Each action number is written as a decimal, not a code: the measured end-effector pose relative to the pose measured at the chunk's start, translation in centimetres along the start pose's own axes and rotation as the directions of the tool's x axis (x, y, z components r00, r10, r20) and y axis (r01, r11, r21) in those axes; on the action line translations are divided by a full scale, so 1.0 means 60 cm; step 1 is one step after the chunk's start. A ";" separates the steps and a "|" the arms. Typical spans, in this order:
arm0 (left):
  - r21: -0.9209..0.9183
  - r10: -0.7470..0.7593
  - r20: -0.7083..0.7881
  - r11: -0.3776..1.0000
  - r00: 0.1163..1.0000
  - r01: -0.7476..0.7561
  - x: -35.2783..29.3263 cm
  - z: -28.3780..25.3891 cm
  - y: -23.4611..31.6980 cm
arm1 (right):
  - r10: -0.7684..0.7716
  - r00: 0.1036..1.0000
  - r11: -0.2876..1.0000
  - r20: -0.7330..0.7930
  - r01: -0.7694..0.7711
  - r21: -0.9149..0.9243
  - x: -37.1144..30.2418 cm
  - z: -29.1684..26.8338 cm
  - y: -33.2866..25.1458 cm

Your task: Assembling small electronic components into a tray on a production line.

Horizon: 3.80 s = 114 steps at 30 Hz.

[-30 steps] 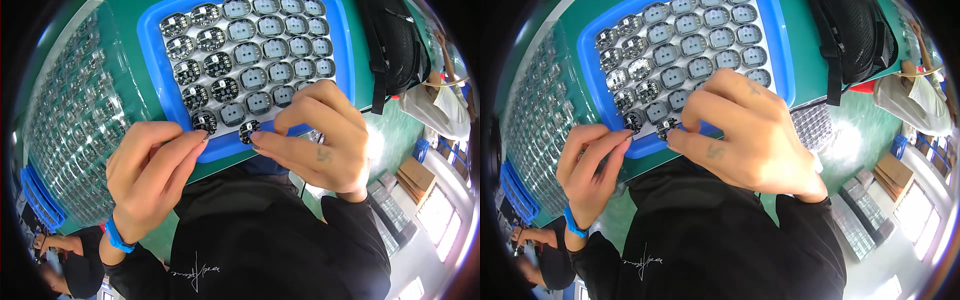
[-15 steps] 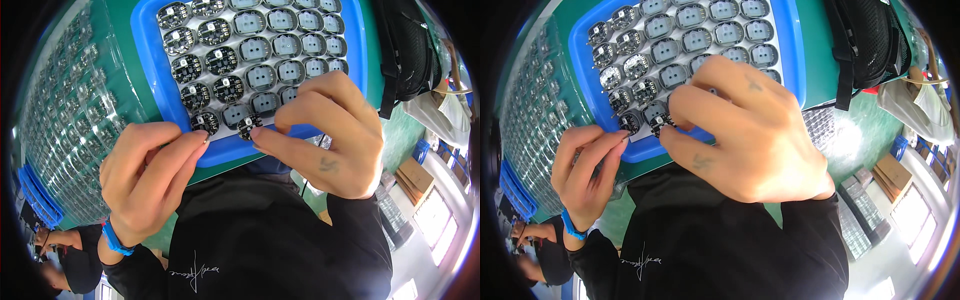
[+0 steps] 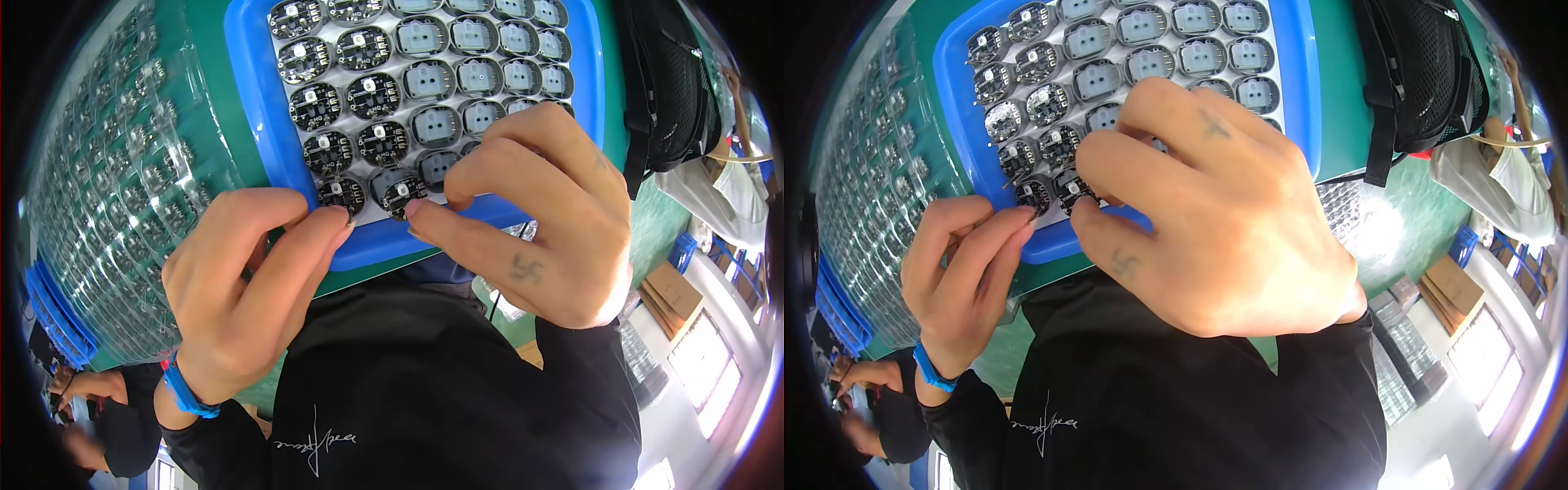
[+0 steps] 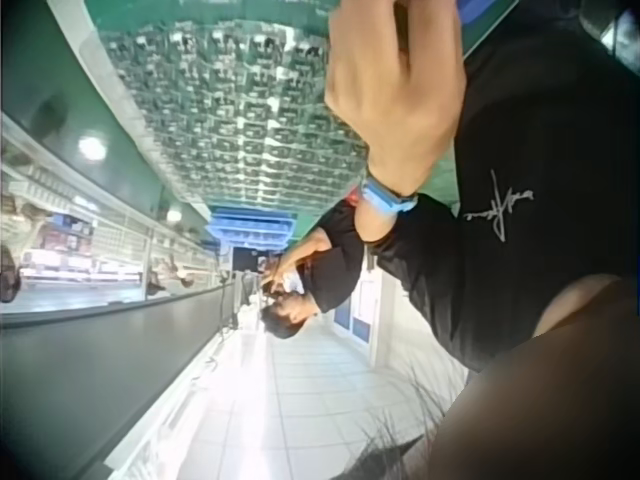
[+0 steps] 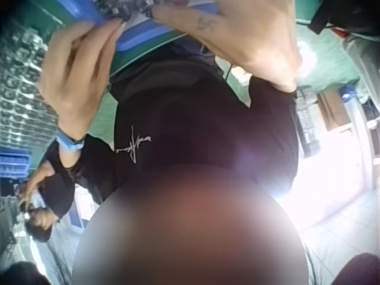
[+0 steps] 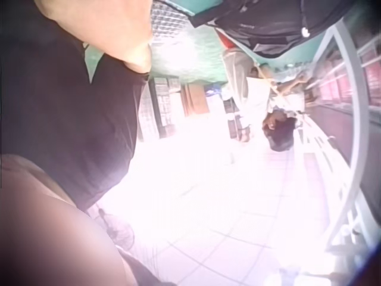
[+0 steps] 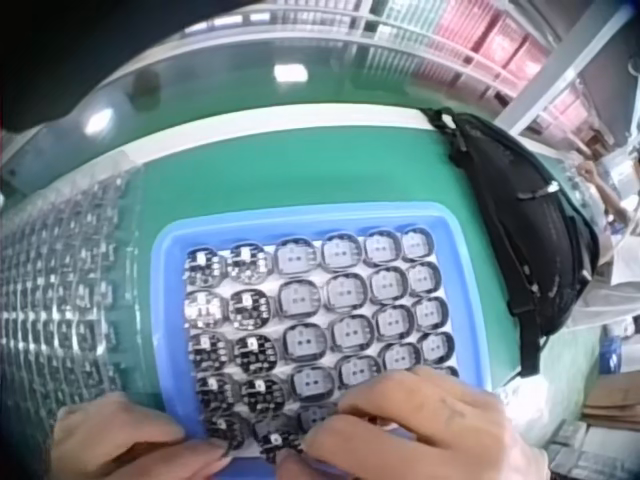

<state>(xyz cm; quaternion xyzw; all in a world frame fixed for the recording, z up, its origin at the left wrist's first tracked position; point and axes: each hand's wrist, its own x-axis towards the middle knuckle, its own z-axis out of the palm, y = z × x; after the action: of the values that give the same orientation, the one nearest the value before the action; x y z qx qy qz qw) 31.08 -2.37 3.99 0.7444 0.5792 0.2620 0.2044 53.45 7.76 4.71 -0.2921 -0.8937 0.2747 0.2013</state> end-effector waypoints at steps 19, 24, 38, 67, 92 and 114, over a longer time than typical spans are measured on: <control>0.117 0.079 -0.076 0.991 0.994 -0.070 -0.002 0.008 0.004 | -0.035 0.999 0.997 -0.005 0.034 -0.069 0.006 0.010 0.002; 0.121 0.084 -0.071 0.990 0.994 -0.075 -0.002 0.006 0.004 | -0.031 1.000 0.997 -0.001 0.031 -0.074 0.007 0.008 0.001; 0.125 0.095 -0.066 0.988 0.993 -0.087 -0.002 0.008 0.002 | -0.070 0.997 0.994 -0.017 0.068 -0.087 0.008 0.016 0.003; 0.157 0.034 -0.010 0.987 0.999 -0.032 0.004 -0.001 0.015 | -0.210 0.977 0.944 0.033 0.211 -0.254 0.002 0.027 -0.009; 0.076 -0.023 -0.009 0.997 1.000 0.024 0.072 0.011 0.022 | 0.203 0.970 0.974 -0.130 -0.187 0.124 -0.055 0.002 0.008; 0.050 -0.085 -0.140 0.994 0.986 0.093 0.071 -0.064 0.047 | 0.172 0.929 0.985 -0.328 -0.156 0.075 -0.031 -0.049 0.047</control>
<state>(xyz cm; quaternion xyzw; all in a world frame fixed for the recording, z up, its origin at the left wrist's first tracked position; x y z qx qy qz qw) 31.63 1.06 9.33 0.7035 0.6317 0.2868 0.1541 57.54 9.59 4.88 -0.4028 -0.8127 0.2582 0.3326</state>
